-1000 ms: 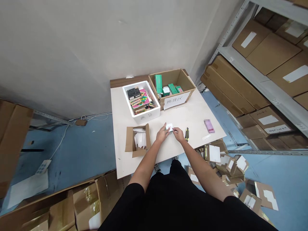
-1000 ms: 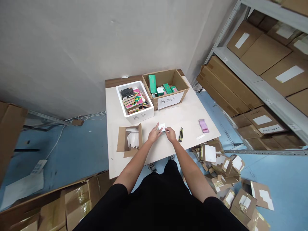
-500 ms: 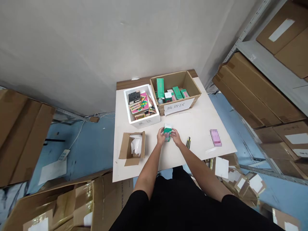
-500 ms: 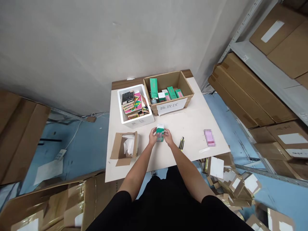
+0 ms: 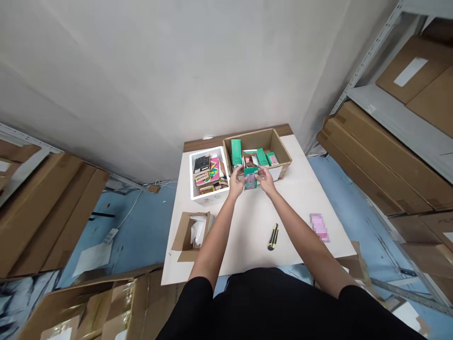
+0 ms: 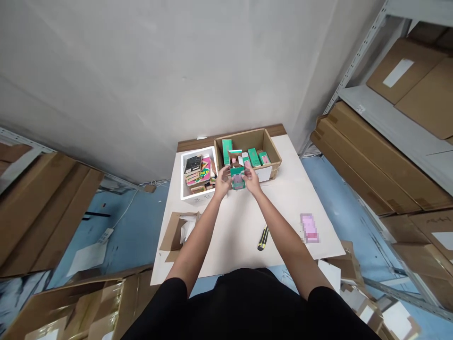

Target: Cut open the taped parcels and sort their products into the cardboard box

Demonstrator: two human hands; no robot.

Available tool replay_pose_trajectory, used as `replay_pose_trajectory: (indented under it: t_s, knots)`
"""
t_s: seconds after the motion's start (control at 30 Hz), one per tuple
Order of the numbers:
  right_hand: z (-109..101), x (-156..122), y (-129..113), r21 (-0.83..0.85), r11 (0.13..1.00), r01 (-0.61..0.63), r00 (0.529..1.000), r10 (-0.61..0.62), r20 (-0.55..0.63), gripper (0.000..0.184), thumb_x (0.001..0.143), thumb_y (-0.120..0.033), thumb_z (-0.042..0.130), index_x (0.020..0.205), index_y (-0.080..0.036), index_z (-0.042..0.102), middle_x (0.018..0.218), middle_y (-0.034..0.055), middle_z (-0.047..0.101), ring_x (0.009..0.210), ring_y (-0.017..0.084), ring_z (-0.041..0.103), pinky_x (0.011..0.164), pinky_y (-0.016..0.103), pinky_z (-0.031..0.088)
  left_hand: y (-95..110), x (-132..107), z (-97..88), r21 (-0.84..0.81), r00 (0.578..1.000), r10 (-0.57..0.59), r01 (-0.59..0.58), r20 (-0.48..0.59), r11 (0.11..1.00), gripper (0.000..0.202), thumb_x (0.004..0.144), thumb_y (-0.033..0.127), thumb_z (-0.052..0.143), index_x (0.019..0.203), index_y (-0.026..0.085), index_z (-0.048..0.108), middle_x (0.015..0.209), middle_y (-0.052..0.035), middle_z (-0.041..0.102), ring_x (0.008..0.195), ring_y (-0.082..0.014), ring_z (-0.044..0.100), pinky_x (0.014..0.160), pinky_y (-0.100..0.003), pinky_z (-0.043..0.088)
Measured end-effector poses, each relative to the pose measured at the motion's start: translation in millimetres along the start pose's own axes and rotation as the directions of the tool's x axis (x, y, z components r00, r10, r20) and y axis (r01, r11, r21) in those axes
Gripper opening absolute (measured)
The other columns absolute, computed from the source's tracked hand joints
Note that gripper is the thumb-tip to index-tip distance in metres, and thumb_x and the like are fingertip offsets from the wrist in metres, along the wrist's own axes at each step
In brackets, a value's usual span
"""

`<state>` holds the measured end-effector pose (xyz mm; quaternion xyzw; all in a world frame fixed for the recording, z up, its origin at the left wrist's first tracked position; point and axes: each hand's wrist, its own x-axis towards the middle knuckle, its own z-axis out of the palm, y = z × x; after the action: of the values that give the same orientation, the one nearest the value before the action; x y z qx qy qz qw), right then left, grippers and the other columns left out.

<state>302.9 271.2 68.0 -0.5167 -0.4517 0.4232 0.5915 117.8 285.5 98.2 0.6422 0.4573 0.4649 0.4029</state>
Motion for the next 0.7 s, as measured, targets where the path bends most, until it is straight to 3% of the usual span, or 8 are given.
replay_pose_trajectory:
  t_s: [0.1, 0.2, 0.33, 0.43, 0.5, 0.6, 0.7]
  knots:
    - [-7, 59, -32, -0.011, 0.995, 0.096, 0.995, -0.096, -0.007, 0.062, 0.084, -0.041, 0.076, 0.143, -0.022, 0.065, 0.114, 0.0084, 0.073, 0.103, 0.025, 0.068, 0.098, 0.041, 0.057, 28, 63, 11.8, -0.031, 0.995, 0.099, -0.099, 0.000, 0.995, 0.070, 0.094, 0.034, 0.075, 0.159, 0.024, 0.050, 0.157, -0.0137, 0.059, 0.143, -0.0303, 0.060, 0.120, -0.047, 0.050]
    - [-20, 104, -53, -0.046, 0.992, 0.114, 0.993, -0.115, -0.022, 0.069, 0.085, -0.040, 0.073, 0.150, -0.022, 0.060, 0.119, 0.0097, 0.072, 0.105, 0.025, 0.067, 0.101, 0.043, 0.057, 47, 113, 26.2, -0.043, 0.994, 0.105, -0.105, 0.005, 0.994, 0.076, 0.092, 0.028, 0.078, 0.161, 0.023, 0.047, 0.160, -0.0134, 0.057, 0.149, -0.0302, 0.054, 0.126, -0.048, 0.044]
    - [-47, 123, -61, -0.136, 0.991, 0.017, 0.990, -0.036, -0.134, 0.077, 0.084, -0.036, 0.070, 0.158, -0.021, 0.054, 0.126, 0.0118, 0.069, 0.113, 0.026, 0.068, 0.107, 0.046, 0.055, 58, 136, 30.5, -0.019, 0.997, 0.064, -0.065, -0.042, 0.998, 0.084, 0.088, 0.021, 0.079, 0.164, 0.024, 0.044, 0.166, -0.0125, 0.051, 0.157, -0.0318, 0.044, 0.130, -0.050, 0.037]
    - [-57, 106, -58, -0.153, 0.988, 0.033, 0.983, -0.060, -0.174, 0.078, 0.084, -0.033, 0.067, 0.159, -0.021, 0.052, 0.131, 0.0140, 0.069, 0.121, 0.028, 0.067, 0.109, 0.046, 0.054, 58, 123, 20.3, -0.023, 0.998, 0.057, -0.057, -0.014, 0.998, 0.081, 0.091, 0.023, 0.075, 0.165, 0.028, 0.044, 0.168, -0.0119, 0.048, 0.154, -0.0330, 0.047, 0.124, -0.051, 0.045]
    - [-51, 84, -54, -0.168, 0.981, 0.096, 0.980, -0.122, -0.157, 0.074, 0.085, -0.032, 0.065, 0.158, -0.021, 0.053, 0.135, 0.0144, 0.068, 0.127, 0.028, 0.064, 0.110, 0.046, 0.054, 53, 104, 10.1, -0.019, 0.997, 0.071, -0.071, -0.001, 0.997, 0.076, 0.094, 0.027, 0.074, 0.165, 0.029, 0.046, 0.168, -0.0120, 0.048, 0.151, -0.0337, 0.051, 0.120, -0.051, 0.048]
    - [-23, 46, -44, -0.190, 0.968, 0.162, 0.982, -0.177, -0.066, 0.069, 0.088, -0.033, 0.063, 0.156, -0.023, 0.055, 0.142, 0.0143, 0.066, 0.134, 0.029, 0.061, 0.109, 0.046, 0.055, 36, 62, -12.4, 0.003, 0.996, 0.084, -0.084, -0.020, 0.996, 0.071, 0.096, 0.034, 0.071, 0.163, 0.030, 0.048, 0.167, -0.0114, 0.049, 0.149, -0.0330, 0.052, 0.118, -0.049, 0.051]
    - [23, 1, -29, -0.219, 0.956, 0.193, 0.980, -0.177, 0.092, 0.066, 0.090, -0.033, 0.062, 0.155, -0.026, 0.057, 0.153, 0.0132, 0.059, 0.139, 0.030, 0.058, 0.109, 0.047, 0.056, 8, 4, -50.4, 0.064, 0.997, 0.058, -0.054, -0.057, 0.997, 0.067, 0.097, 0.035, 0.069, 0.161, 0.029, 0.051, 0.165, -0.0106, 0.052, 0.148, -0.0306, 0.053, 0.116, -0.046, 0.052]
